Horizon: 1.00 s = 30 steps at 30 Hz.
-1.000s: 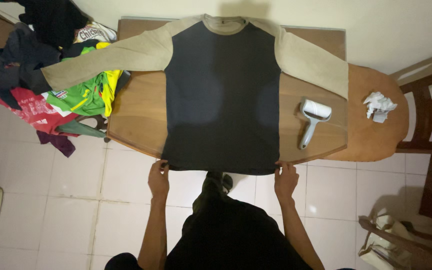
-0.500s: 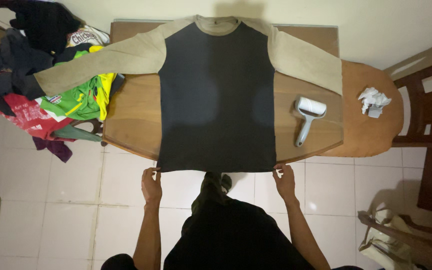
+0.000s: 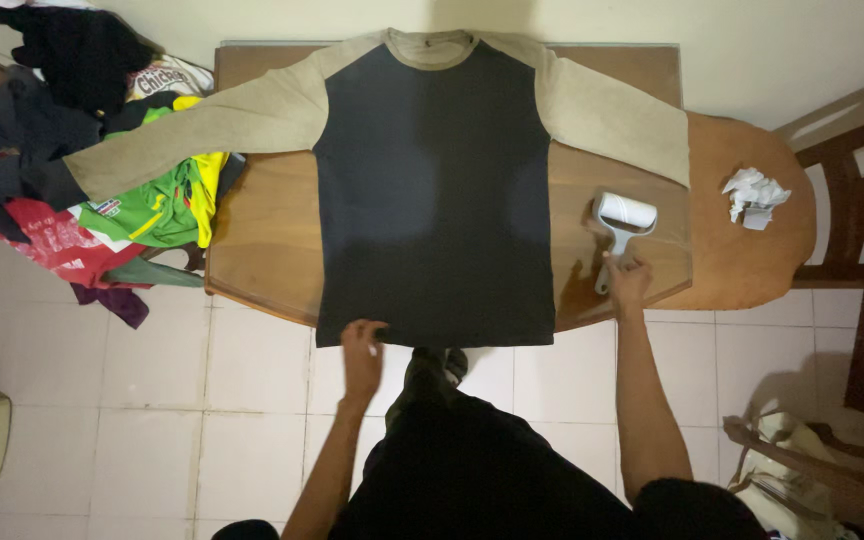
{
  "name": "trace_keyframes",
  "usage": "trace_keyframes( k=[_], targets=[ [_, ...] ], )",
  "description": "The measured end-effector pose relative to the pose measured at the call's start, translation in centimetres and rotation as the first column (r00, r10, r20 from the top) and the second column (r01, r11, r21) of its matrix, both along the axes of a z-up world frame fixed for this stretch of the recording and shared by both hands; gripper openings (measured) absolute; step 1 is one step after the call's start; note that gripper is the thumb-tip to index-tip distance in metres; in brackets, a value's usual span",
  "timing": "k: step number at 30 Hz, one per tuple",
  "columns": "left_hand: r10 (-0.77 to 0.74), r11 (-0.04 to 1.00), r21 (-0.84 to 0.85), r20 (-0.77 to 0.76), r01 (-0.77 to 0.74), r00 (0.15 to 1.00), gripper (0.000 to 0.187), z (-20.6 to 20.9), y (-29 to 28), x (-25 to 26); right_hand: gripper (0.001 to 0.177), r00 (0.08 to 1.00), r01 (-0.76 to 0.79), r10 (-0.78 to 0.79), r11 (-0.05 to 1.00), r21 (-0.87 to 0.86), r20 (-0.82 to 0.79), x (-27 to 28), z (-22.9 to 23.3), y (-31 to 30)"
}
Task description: The person flattens a long-sleeved shirt on a table by hand, then rolls a lint roller across its torso and sleeves.
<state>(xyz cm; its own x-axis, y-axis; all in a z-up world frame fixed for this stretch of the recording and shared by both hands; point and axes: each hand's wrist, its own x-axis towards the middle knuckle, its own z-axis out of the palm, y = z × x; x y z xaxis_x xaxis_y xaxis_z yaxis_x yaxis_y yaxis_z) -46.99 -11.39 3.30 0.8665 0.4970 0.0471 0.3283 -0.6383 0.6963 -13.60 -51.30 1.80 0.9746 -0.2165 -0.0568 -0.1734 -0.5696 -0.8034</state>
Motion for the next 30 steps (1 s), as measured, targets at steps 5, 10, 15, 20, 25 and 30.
trace_keyframes(
  k=[5,10,15,20,25,30],
  targets=[
    [-0.229,0.973,-0.075,-0.148,0.220,0.962,0.049,1.3,-5.1,3.0,0.069,0.998,-0.053,0.055,0.996,0.072,-0.021,2.1,-1.0,1.8],
    [-0.505,0.856,-0.053,-0.294,0.514,0.812,0.073,1.1,-9.1,4.1,0.053,0.995,-0.080,0.093,0.963,0.256,-0.038,1.4,-1.1,1.3],
    [-0.496,0.838,0.087,-0.292,0.539,0.818,0.057,-1.0,-11.0,4.1,0.043,0.968,-0.083,0.159,0.933,0.350,-0.195,-3.9,-0.5,-0.2],
    [-0.489,0.834,0.112,-0.306,0.541,0.817,0.062,-1.2,-12.5,4.4,0.047,0.898,-0.164,0.225,0.969,0.187,-0.378,-13.5,2.4,2.4],
    [-0.573,0.753,0.150,-0.327,0.640,0.751,0.072,-1.0,-14.3,5.3,0.046,0.856,-0.169,0.232,0.970,0.173,-0.462,-21.6,4.7,6.1],
    [-0.517,0.710,0.234,-0.468,0.664,0.717,0.081,-0.4,-15.4,5.6,0.045,0.851,-0.137,0.173,0.985,0.109,-0.495,-24.1,5.7,7.6]
  ],
)
